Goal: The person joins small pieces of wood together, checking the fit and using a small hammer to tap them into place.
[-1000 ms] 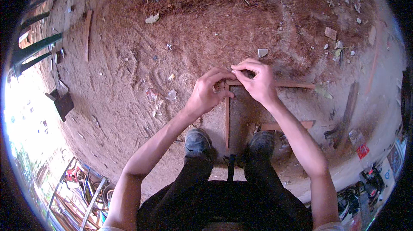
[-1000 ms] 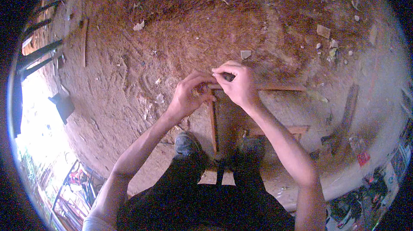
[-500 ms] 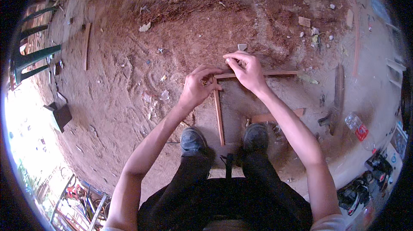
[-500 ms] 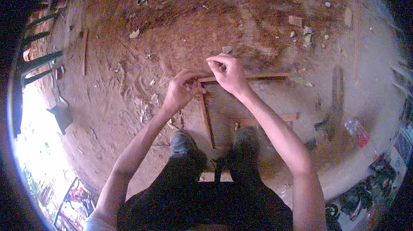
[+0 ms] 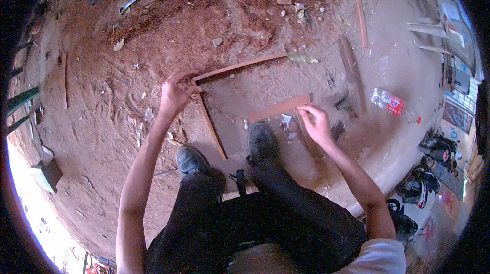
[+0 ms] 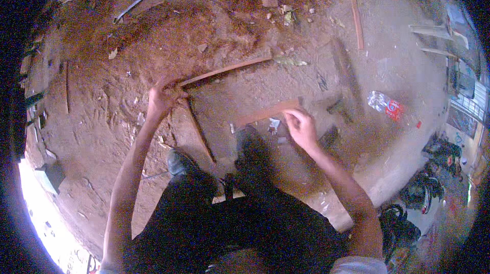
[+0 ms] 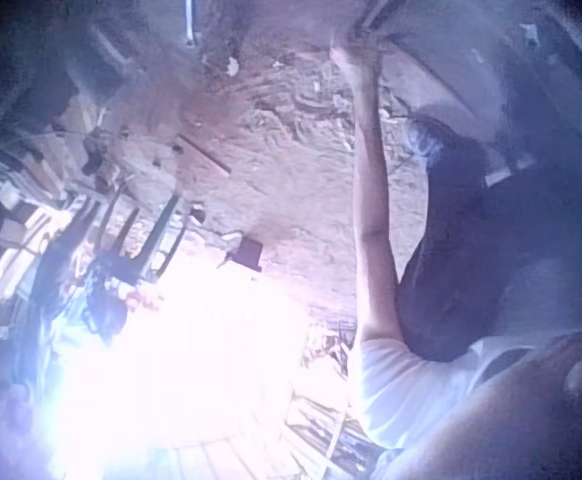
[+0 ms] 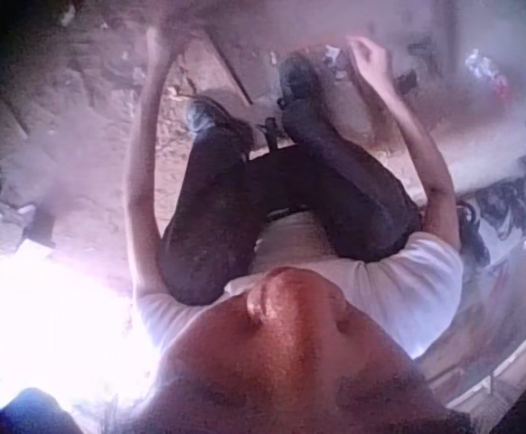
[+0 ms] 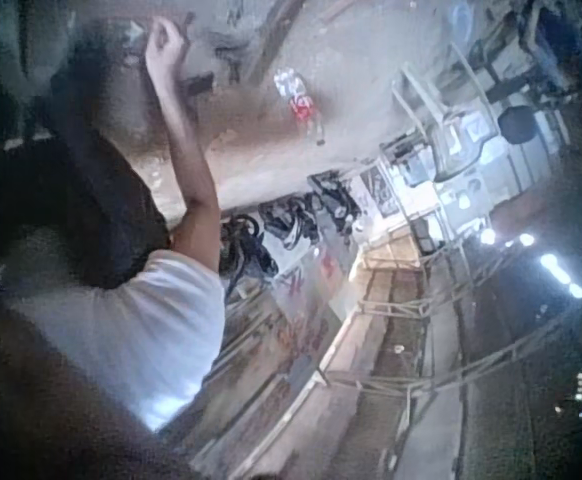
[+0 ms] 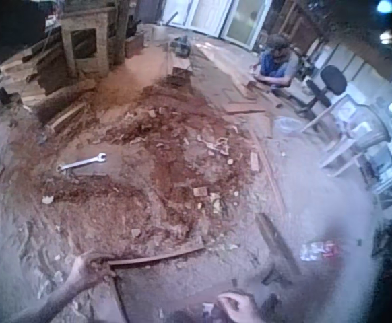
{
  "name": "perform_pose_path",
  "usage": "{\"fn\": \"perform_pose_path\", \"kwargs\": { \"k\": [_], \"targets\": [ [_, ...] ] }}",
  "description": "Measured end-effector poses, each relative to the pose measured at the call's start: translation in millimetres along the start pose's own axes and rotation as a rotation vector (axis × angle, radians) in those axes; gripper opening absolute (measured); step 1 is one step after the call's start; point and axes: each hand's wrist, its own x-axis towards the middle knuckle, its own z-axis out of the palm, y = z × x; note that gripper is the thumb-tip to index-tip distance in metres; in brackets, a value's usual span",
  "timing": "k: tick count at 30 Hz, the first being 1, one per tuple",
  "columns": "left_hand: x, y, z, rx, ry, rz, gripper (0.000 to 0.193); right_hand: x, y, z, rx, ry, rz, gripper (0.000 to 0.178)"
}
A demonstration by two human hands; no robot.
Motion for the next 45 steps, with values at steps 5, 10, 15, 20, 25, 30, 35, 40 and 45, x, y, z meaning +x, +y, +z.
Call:
{"fn": "perform_pose_path", "kwargs": {
  "k": [5,10,15,20,25,30,35,40,45],
  "targets": [
    [-3,3,0,-0.077,-0.01,-0.067,0.044,-123,120,-59,-0.346,0.187,0.192,0.02],
    [-3,8,1,-0.01,0.029,0.02,0.043,-223,224,-88,-0.54,0.347,0.499,0.041],
    [0,1,6,-0.075,-0.041,-0.132,0.042,-250,252,-93,-0.509,0.089,0.398,0.053],
    [-2,13,-7,0.029,-0.018,0.006,0.044,-228,264,-79,-0.5,0.1,0.4,0.056],
    [-2,14,-11,0.072,-0.018,-0.029,0.041,-224,309,-82,-0.57,0.221,0.33,0.049],
    [1,-3,-8,-0.056,0.016,0.082,0.042,-202,290,-88,-0.641,0.189,0.393,0.041],
    [2,-9,1,-0.02,0.038,0.134,0.044,-180,258,-100,-0.819,-0.018,0.575,0.034],
    [-3,-1,-8,0.007,0.046,0.191,0.045,-47,118,-72,-1.001,-0.612,0.289,0.03],
    [2,1,-6,-0.036,0.001,0.12,0.045,73,-60,-4,-0.479,-0.1,-0.338,0.024]
  ]
}}
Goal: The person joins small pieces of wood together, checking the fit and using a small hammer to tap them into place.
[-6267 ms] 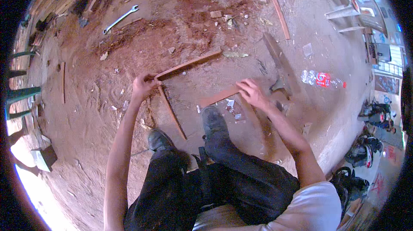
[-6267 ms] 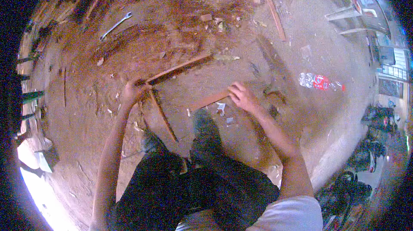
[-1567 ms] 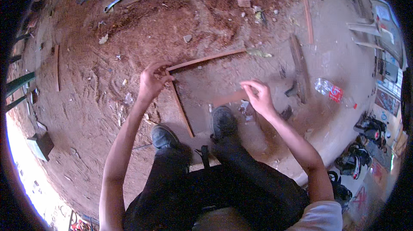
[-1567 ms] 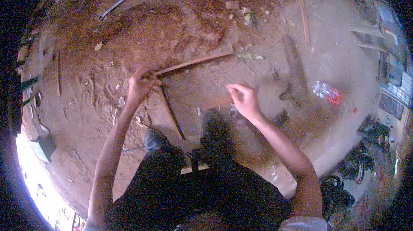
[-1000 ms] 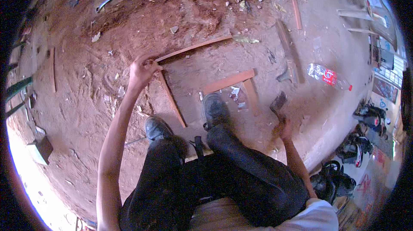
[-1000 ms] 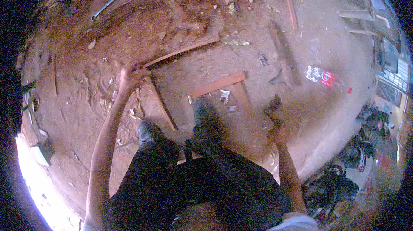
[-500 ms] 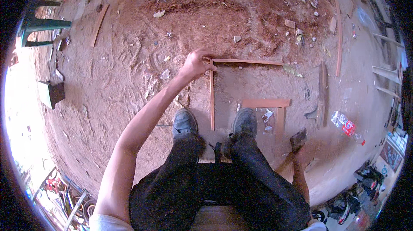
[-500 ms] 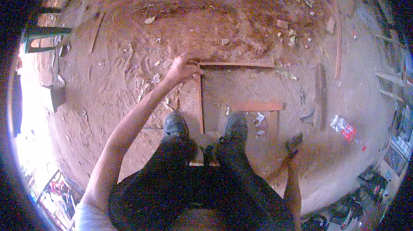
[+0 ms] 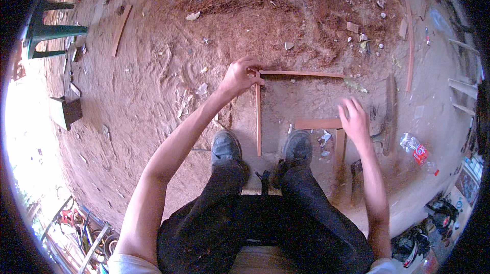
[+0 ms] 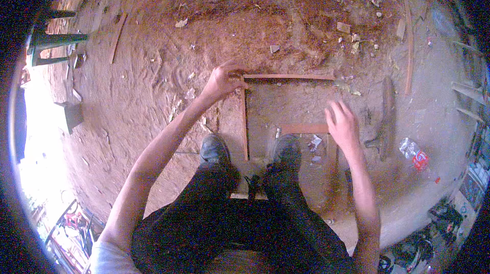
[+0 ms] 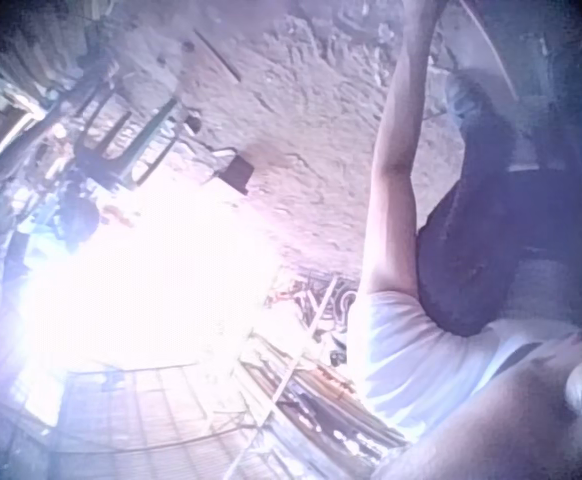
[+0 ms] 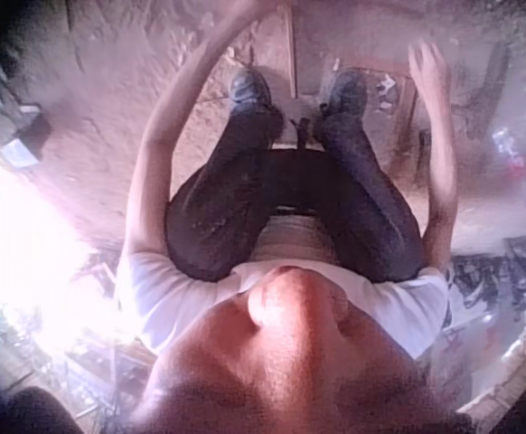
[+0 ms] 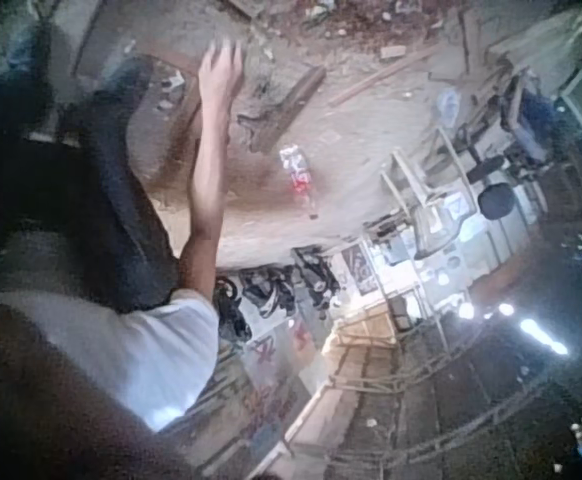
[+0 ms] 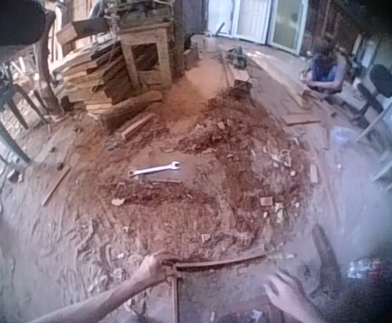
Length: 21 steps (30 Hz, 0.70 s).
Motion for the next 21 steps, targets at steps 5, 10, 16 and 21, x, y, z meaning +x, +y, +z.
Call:
{"fn": "perform_pose_path", "kwargs": {
  "k": [5,10,16,21],
  "targets": [
    [-4,1,5,0.052,0.06,-0.039,0.048,96,-47,37,-0.144,0.045,-0.497,0.042],
    [-6,7,13,0.043,0.197,-0.048,0.051,131,-48,87,-0.326,-0.06,-0.682,0.039],
    [-11,16,11,0.096,0.261,-0.054,0.044,110,-52,88,-0.15,0.011,-0.592,0.038],
    [-11,56,5,0.04,0.319,-0.081,0.045,83,-61,44,0.199,-0.186,-0.177,0.041]
  ]
}}
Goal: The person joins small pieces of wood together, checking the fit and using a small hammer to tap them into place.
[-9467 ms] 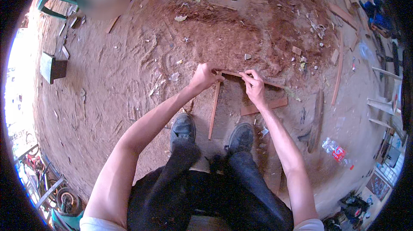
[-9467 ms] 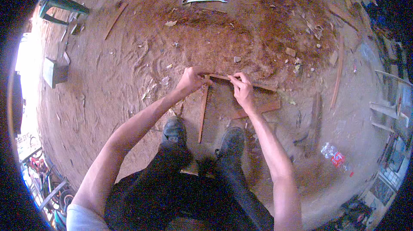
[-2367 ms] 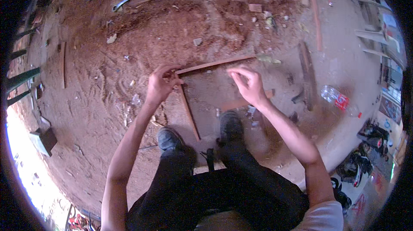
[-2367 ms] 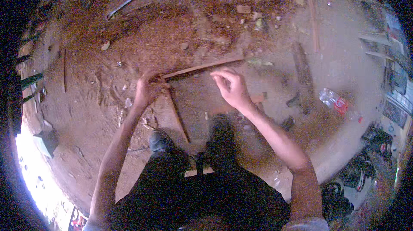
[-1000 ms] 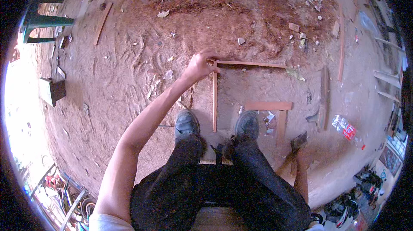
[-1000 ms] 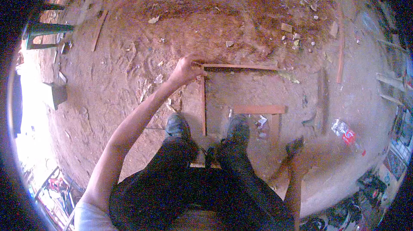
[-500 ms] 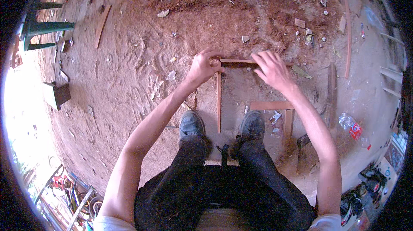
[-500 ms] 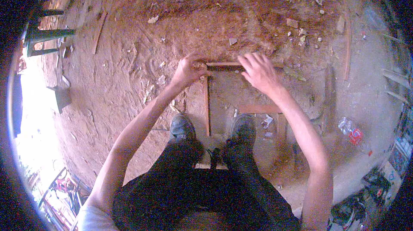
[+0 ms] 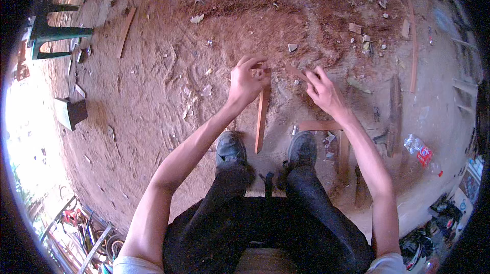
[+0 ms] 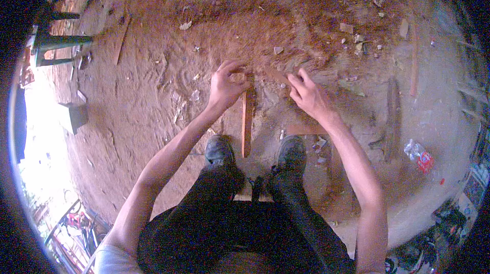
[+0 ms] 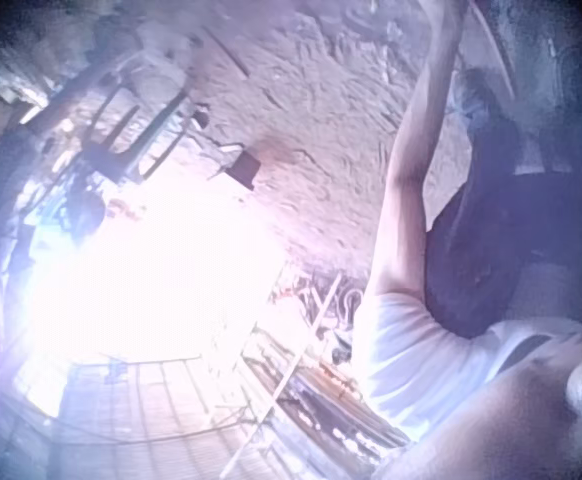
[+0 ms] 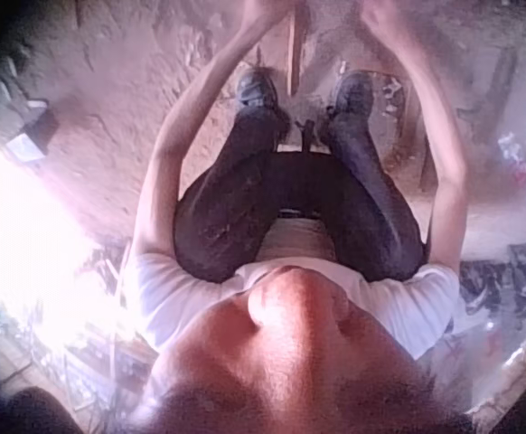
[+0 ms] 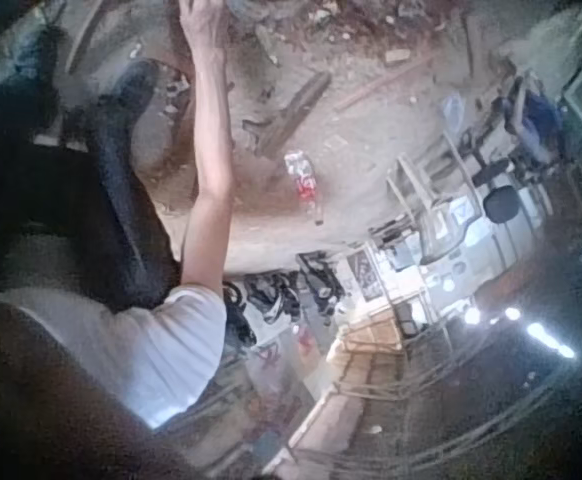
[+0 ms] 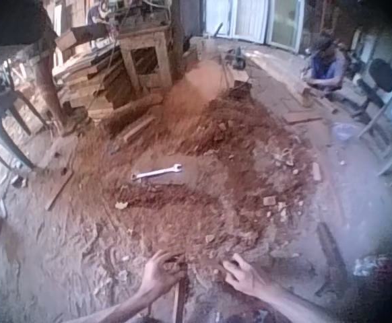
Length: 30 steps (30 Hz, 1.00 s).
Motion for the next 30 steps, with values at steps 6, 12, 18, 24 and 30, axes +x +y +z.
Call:
{"fn": "perform_pose_path", "kwargs": {
  "k": [6,12,18,24,30],
  "targets": [
    [-3,90,-15,-0.309,0.086,0.018,0.048,-25,-35,-56,0.202,0.284,-0.172,0.049],
    [-11,112,-16,-0.215,0.315,0.303,0.051,-46,-94,-95,0.148,0.353,-0.075,0.045],
    [-17,100,-17,-0.137,0.327,0.425,0.052,-61,-100,-81,0.103,0.392,-0.146,0.046],
    [-28,95,-19,-0.203,0.278,0.384,0.053,-70,-113,-74,0.263,0.357,-0.063,0.047],
    [-37,99,-25,-0.142,0.266,0.531,0.054,-85,-128,-83,0.209,0.255,0.023,0.048]
  ]
}}
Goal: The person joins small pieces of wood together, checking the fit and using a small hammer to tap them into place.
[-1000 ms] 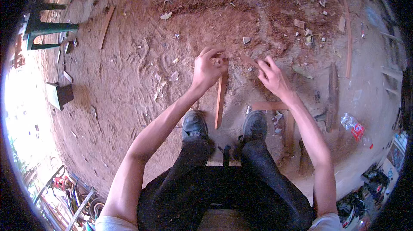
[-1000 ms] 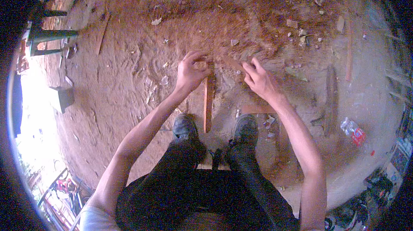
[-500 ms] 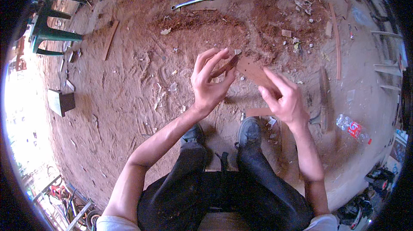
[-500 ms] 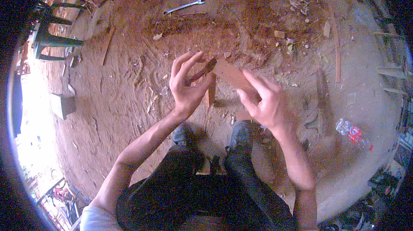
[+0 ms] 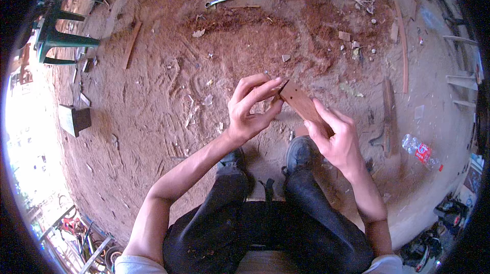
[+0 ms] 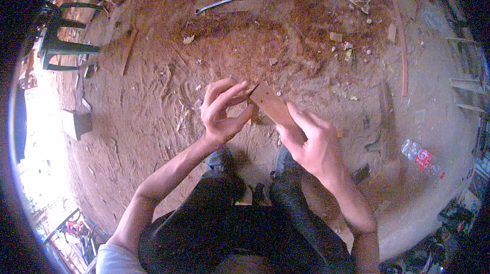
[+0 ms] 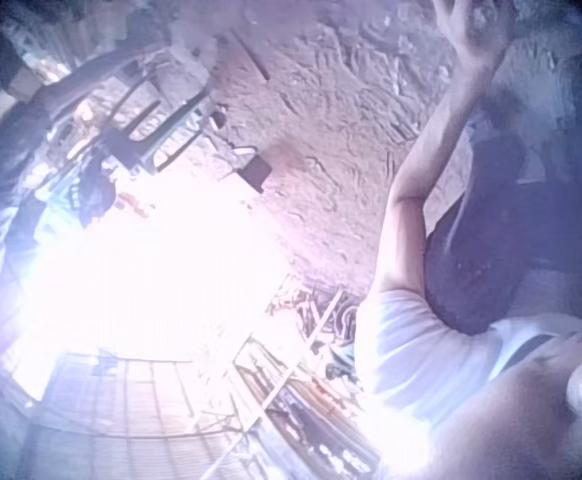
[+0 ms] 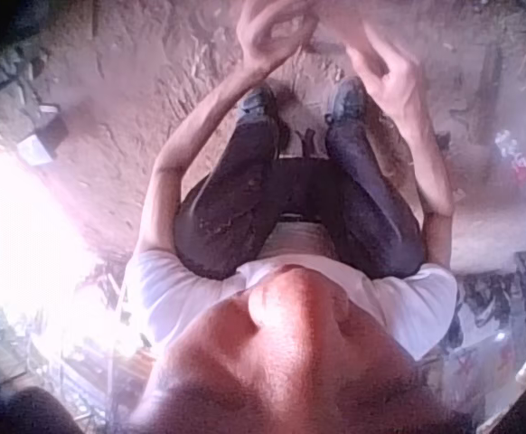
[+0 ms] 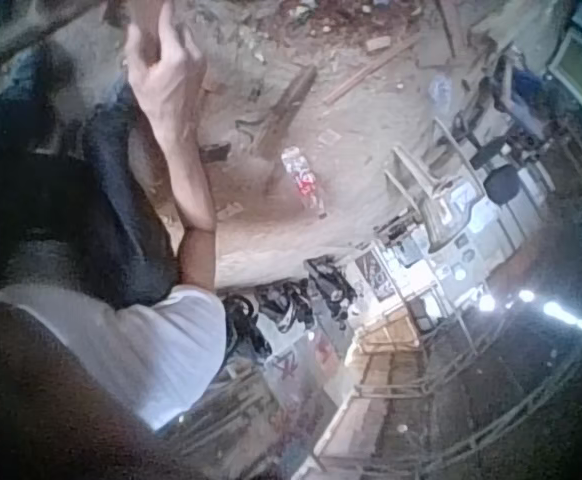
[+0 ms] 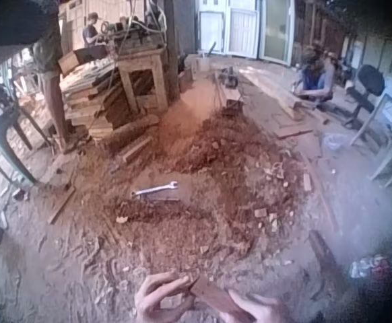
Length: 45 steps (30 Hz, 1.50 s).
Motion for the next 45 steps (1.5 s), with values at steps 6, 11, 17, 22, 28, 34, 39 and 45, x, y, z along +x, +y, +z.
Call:
{"fn": "perform_pose_path", "kwargs": {
  "k": [6,11,17,22,28,34,39,45],
  "targets": [
    [-9,2,-18,0.076,-0.144,0.128,0.051,-18,-17,-4,0.024,-0.1,0.075,0.048],
    [-16,2,-22,0.068,-0.187,0.132,0.053,-23,-27,-12,0.008,-0.14,0.028,0.05],
    [-18,7,-27,0.016,-0.235,0.125,0.052,-30,-27,-14,-0.037,-0.147,-0.036,0.052],
    [-19,8,-27,-0.002,-0.247,0.129,0.051,-32,-26,-14,-0.032,-0.145,-0.046,0.053],
    [-22,9,-28,0.028,-0.249,0.104,0.052,-34,-27,-14,-0.013,-0.155,-0.029,0.052],
    [-21,8,-26,0.03,-0.256,0.118,0.053,-36,-27,-14,0.009,-0.149,-0.033,0.051],
    [-21,8,-25,0.009,-0.247,0.103,0.053,-35,-26,-14,0.019,-0.14,-0.041,0.051],
    [-21,8,-26,0.023,-0.251,0.122,0.053,-36,-29,-18,0.027,-0.212,0.046,0.052]
  ]
}}
